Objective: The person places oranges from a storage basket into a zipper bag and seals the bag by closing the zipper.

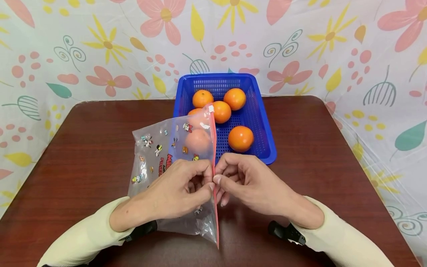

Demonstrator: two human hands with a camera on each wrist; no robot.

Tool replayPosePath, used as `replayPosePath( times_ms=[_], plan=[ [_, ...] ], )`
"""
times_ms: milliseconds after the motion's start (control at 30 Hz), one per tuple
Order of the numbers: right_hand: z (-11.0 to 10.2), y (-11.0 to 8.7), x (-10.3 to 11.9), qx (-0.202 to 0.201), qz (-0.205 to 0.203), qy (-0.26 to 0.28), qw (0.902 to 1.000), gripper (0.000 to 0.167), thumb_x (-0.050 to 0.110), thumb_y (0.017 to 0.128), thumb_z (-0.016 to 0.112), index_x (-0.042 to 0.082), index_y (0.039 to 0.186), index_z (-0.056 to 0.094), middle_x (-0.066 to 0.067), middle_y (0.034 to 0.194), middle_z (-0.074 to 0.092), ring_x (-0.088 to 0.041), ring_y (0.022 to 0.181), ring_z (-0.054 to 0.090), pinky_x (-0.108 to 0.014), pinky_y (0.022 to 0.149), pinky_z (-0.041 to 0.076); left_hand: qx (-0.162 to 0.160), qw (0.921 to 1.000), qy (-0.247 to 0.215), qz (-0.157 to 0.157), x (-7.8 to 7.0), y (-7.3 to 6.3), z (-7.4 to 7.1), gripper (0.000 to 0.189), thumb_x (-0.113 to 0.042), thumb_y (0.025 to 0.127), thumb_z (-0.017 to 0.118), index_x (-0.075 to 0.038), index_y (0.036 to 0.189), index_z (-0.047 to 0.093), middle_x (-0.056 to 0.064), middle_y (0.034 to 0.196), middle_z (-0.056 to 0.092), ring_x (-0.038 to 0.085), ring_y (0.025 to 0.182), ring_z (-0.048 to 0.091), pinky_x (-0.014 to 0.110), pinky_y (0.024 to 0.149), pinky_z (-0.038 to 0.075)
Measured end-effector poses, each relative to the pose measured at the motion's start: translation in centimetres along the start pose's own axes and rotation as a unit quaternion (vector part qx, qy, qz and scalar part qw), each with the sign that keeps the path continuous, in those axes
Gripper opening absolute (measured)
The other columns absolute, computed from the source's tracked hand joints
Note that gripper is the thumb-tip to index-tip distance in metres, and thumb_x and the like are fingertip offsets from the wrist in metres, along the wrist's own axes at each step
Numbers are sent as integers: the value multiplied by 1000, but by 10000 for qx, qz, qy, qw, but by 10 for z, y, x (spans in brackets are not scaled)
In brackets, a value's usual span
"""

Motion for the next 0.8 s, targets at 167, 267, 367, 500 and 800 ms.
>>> replayPosePath(
  times_ms=[167, 267, 367, 500, 800],
  plan=[
    [3, -2, -2, -133, 288, 163, 9994, 3, -1, 105, 60, -3, 104, 62, -14, 87, 75, -32, 73, 76, -46, 65, 64, -87, 9994, 337, 20, 0, 1, 1, 26, -4, 87, 66, -25, 78, 54, -16, 63, 49, 4, 55, 49, 22, 48, 36],
    [5, -3, -4, -228, 459, 225, 9984, 5, 0, 105, 60, -5, 104, 62, -15, 88, 76, -32, 74, 76, -47, 66, 64, -66, 9990, 452, -3, 1, 1, 3, 25, -4, 86, 65, -25, 78, 53, -16, 62, 49, 3, 55, 48, 23, 47, 35],
    [7, -4, -5, -330, 603, 283, 9972, 5, 0, 106, 59, -5, 105, 62, -15, 88, 76, -32, 75, 77, -45, 67, 64, -74, 9980, 626, 7, 1, 0, 4, 25, -5, 84, 66, -25, 77, 52, -18, 61, 48, 2, 55, 47, 22, 47, 34],
    [10, -6, -5, -416, 673, 306, 9964, 6, 0, 106, 59, -5, 105, 62, -15, 90, 76, -32, 77, 77, -44, 68, 65, -98, 9968, 789, -27, 0, -1, 6, 25, -8, 85, 66, -26, 76, 51, -18, 60, 48, 2, 56, 48, 23, 47, 35],
    [13, -10, 0, -429, 348, 377, 9978, 7, -2, 106, 58, -6, 105, 63, -16, 90, 76, -30, 77, 77, -44, 66, 65, 142, 9972, 741, 4, -2, -3, 8, 22, -7, 84, 62, -24, 80, 49, -16, 64, 48, 2, 58, 48, 22, 51, 36]
  ],
)
Point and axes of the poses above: each hand's wrist, its own y-axis towards the middle knuckle, its own z-axis out of the palm, x = y × z, the point moved 7 cm from there along y, towards the middle knuckle
